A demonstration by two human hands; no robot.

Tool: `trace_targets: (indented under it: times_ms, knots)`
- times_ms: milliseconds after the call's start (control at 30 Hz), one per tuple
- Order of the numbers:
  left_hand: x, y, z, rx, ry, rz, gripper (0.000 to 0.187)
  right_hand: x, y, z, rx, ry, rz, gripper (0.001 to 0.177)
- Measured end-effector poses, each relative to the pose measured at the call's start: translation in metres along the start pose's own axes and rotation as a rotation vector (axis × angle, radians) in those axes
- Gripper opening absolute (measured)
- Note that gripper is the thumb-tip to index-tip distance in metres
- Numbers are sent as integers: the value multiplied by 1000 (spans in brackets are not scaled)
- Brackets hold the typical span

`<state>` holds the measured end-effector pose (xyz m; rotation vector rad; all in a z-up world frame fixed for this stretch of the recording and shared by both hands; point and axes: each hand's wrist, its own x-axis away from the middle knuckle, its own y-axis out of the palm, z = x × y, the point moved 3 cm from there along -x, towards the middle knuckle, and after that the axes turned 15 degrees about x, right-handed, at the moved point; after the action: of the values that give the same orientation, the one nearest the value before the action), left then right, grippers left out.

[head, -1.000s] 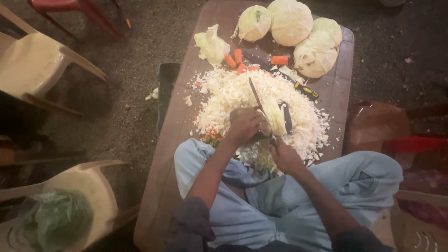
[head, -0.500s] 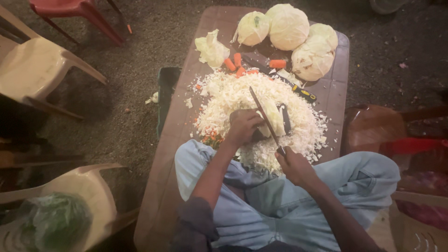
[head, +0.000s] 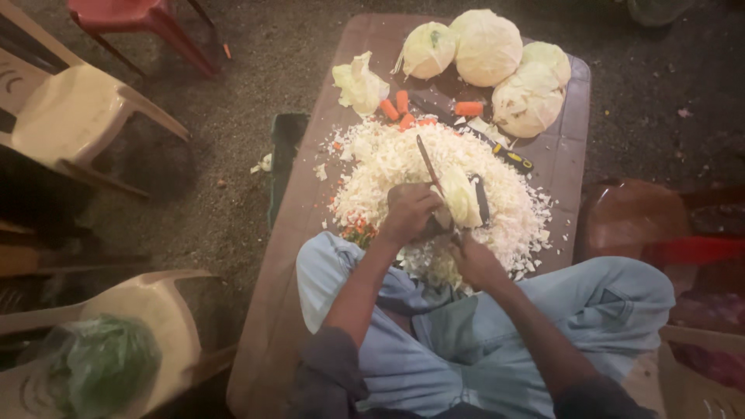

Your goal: The person shreds cabbage by hand using a large knife on a cutting board. They repeatedly pick up cabbage heads, slice them into fine pieces, and push the shredded cabbage into a pile on the table.

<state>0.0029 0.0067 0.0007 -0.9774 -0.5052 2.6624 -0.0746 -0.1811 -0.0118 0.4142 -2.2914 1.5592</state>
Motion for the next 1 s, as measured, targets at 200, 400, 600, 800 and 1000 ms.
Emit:
trace_targets:
  times_ms: [200, 400, 600, 800, 1000]
  knots:
    - [6, 5, -4, 28, -100, -57, 15, 37, -35, -15, 64, 63, 0, 41]
    - [7, 9, -11, 42, -108, -2, 19, 36, -16, -2, 106, 74, -56, 42]
    - [2, 3, -7, 5, -16, 57, 18, 8, 35, 13, 83, 16, 21, 44]
    - [4, 7, -5, -77, -90, -3, 8, -7, 37, 12, 107, 39, -5, 42]
    - [18, 14, -13, -142, -100, 21, 8, 20, -6, -6, 30, 93, -28, 45]
